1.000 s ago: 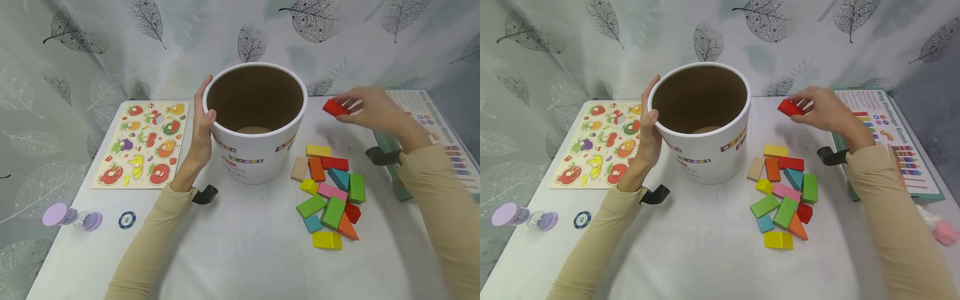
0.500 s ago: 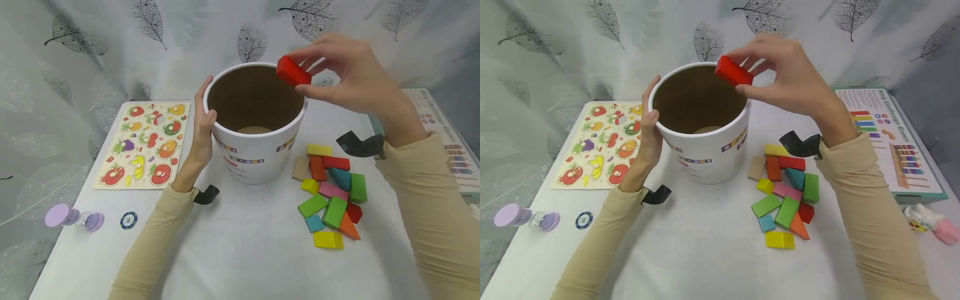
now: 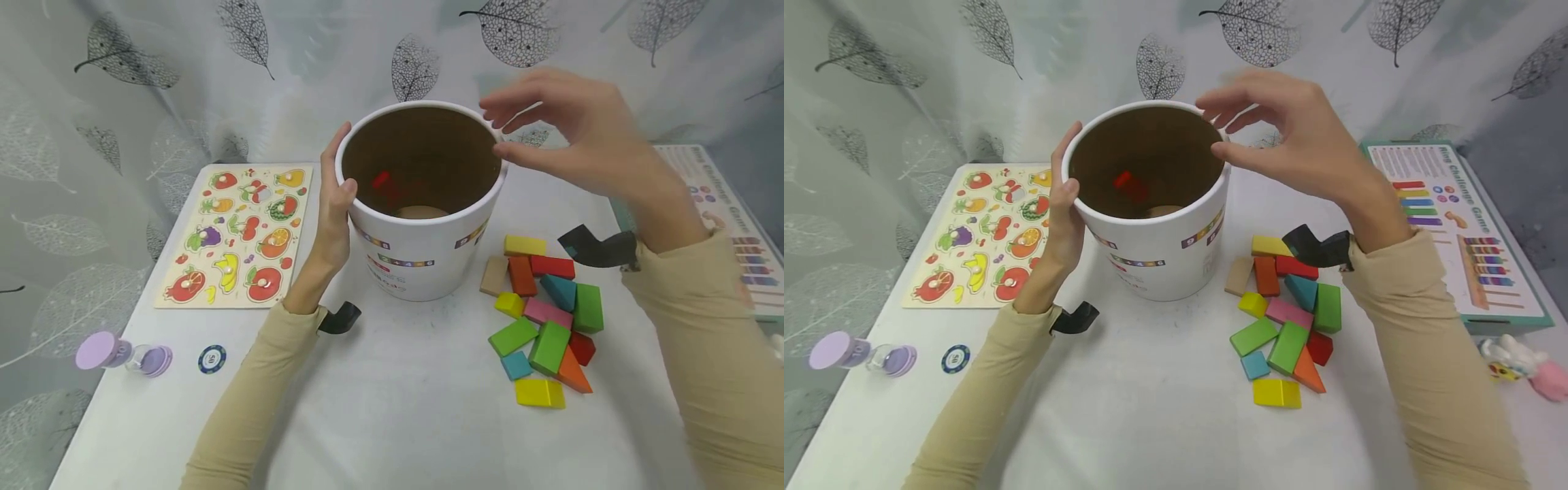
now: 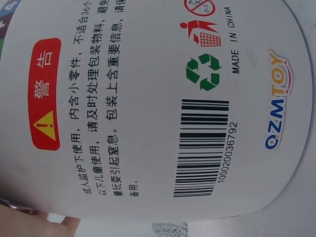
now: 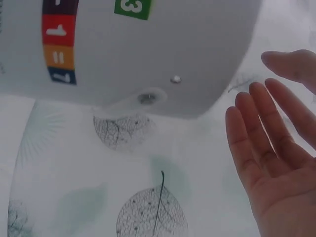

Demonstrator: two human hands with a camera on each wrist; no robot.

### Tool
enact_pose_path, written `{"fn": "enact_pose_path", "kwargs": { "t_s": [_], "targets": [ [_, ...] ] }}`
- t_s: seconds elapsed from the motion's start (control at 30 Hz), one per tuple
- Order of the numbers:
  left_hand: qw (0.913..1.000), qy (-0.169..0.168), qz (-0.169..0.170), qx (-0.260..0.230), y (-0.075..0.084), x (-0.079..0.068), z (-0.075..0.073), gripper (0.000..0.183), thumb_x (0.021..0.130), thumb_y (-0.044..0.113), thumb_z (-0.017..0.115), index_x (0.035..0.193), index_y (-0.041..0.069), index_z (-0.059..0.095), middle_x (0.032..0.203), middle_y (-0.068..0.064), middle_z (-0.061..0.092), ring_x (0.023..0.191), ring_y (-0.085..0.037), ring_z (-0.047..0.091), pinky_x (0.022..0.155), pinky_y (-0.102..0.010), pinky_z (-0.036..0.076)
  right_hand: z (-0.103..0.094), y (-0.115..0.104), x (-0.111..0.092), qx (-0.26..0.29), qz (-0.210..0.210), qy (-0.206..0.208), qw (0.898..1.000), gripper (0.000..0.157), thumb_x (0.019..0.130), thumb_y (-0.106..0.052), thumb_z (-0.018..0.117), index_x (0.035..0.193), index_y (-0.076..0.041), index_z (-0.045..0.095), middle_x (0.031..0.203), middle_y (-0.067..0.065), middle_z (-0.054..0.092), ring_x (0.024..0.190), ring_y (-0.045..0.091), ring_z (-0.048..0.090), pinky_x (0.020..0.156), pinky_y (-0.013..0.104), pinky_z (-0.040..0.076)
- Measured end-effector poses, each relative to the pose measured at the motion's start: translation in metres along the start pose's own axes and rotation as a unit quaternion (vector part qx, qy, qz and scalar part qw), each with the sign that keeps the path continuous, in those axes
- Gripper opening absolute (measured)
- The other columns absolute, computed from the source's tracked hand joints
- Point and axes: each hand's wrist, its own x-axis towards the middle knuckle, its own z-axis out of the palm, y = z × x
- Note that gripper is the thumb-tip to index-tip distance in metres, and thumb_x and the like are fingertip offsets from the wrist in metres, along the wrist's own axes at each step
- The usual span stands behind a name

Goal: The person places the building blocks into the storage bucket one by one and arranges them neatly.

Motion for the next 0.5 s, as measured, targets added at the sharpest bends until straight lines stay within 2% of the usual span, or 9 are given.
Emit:
{"fn": "enact_pose_path", "kwargs": {
  "t_s": [0.13,0.3,0.4,0.5],
  "targets": [
    [1.0,-0.002,0.003,-0.003,0.0,0.0,0.001,0.113,0.072,0.081,0.052,0.154,0.011,0.019,0.149,-0.01,0.035,0.133,-0.026,0.038,0.111,-0.054,0.033,-0.009,0.006,-0.018,0.001,0.018,0.026,1.0,0.053,0.073,0.011,0.077,0.123,0.0,0.064,0.117,0.0,0.065,0.107,0.001,0.059,0.094,0.01,0.046],
    [1.0,0.003,0.003,-0.005,0.0,0.0,0.001,0.114,0.072,0.082,0.052,0.154,0.01,0.019,0.149,-0.01,0.036,0.134,-0.024,0.038,0.112,-0.051,0.032,-0.007,0.026,-0.049,-0.003,0.062,0.018,0.998,0.05,0.074,0.01,0.076,0.122,-0.002,0.065,0.114,-0.006,0.065,0.104,0.0,0.06,0.093,0.009,0.044],
    [1.0,0.004,0.003,-0.004,0.0,0.0,0.001,0.114,0.072,0.082,0.052,0.154,0.01,0.019,0.149,-0.01,0.036,0.133,-0.023,0.038,0.111,-0.049,0.033,0.001,0.045,-0.071,-0.026,0.117,-0.03,0.992,0.046,0.079,-0.002,0.078,0.123,-0.009,0.065,0.118,-0.002,0.065,0.103,-0.007,0.057,0.092,0.003,0.04],
    [1.0,0.004,0.005,-0.004,-0.001,-0.001,0.002,0.113,0.072,0.081,0.052,0.154,0.01,0.019,0.148,-0.01,0.036,0.133,-0.023,0.039,0.111,-0.049,0.034,0.01,0.065,-0.086,-0.034,0.175,-0.109,0.978,0.045,0.08,-0.01,0.079,0.122,-0.014,0.065,0.119,0.001,0.066,0.103,-0.001,0.058,0.09,0.004,0.039]
  ]
}}
